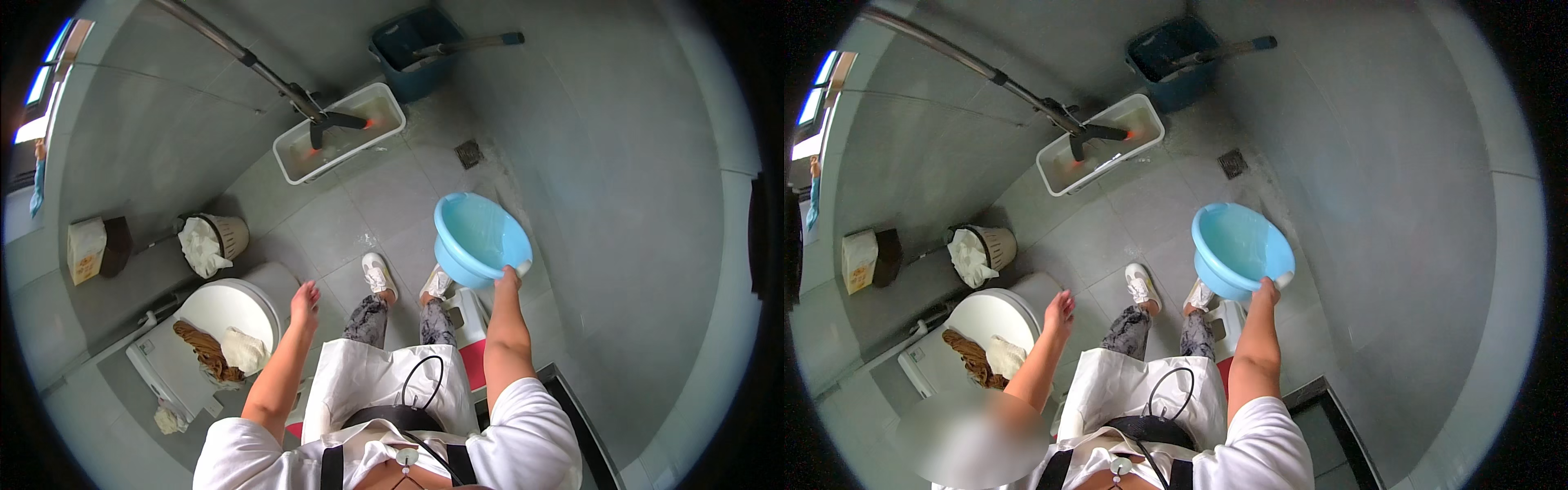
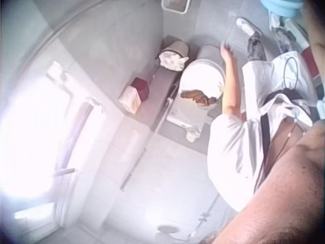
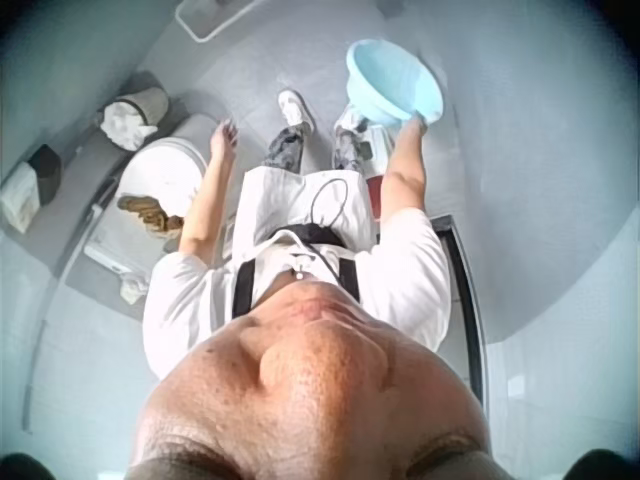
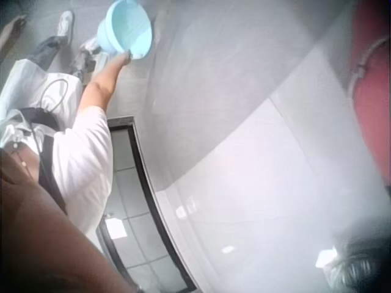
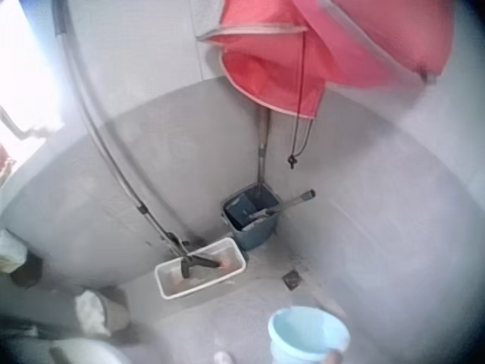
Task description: The person washes a brown garment in a blue basin on the floor, wrings it out, and then places other clothes into the basin to soak before picking up a mop.
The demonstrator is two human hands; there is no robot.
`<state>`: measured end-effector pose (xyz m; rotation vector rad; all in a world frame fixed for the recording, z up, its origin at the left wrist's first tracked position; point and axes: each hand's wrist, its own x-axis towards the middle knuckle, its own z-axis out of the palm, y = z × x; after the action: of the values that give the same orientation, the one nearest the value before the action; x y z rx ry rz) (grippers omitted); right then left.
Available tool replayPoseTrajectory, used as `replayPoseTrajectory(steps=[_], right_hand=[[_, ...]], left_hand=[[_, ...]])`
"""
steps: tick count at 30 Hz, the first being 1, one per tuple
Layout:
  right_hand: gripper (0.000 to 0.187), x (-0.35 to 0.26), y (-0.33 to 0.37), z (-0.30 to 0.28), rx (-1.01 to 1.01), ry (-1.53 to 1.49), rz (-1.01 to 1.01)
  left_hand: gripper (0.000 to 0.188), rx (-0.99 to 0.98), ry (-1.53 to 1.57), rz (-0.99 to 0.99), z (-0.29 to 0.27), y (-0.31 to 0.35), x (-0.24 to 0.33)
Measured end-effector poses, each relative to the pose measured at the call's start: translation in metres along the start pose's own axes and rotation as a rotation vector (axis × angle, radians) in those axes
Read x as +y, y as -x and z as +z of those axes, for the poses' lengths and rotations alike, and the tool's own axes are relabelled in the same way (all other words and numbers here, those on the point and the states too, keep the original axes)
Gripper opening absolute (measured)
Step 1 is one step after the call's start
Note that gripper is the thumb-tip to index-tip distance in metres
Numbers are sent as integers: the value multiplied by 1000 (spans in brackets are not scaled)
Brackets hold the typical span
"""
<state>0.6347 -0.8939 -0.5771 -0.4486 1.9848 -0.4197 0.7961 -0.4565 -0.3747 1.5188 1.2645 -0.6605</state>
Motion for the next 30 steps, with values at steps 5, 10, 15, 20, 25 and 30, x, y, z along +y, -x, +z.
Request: replayPoseTrajectory(steps=[5, 10, 15, 20, 25, 30], right_hand=[[37, -36, 61, -30, 21, 85, 13], [40, -45, 34, -37, 1, -28, 8], [45, -57, 36, -40, -36, -27, -26], [42, -78, 54, -31, -147, -117, 53], [43, -88, 62, -14, -81, -13, 13], [45, -105, 93, -26, -17, 438, -212]], left_hand=[[23, 182, -40, 20, -117, 27, -53], [20, 245, -83, 157, -187, 47, -103], [20, 307, -87, 170, -207, 81, -128], [21, 302, -174, 202, -219, 94, -157], [24, 333, -169, 163, -218, 105, -180], [27, 303, -153, 172, -208, 137, -178]])
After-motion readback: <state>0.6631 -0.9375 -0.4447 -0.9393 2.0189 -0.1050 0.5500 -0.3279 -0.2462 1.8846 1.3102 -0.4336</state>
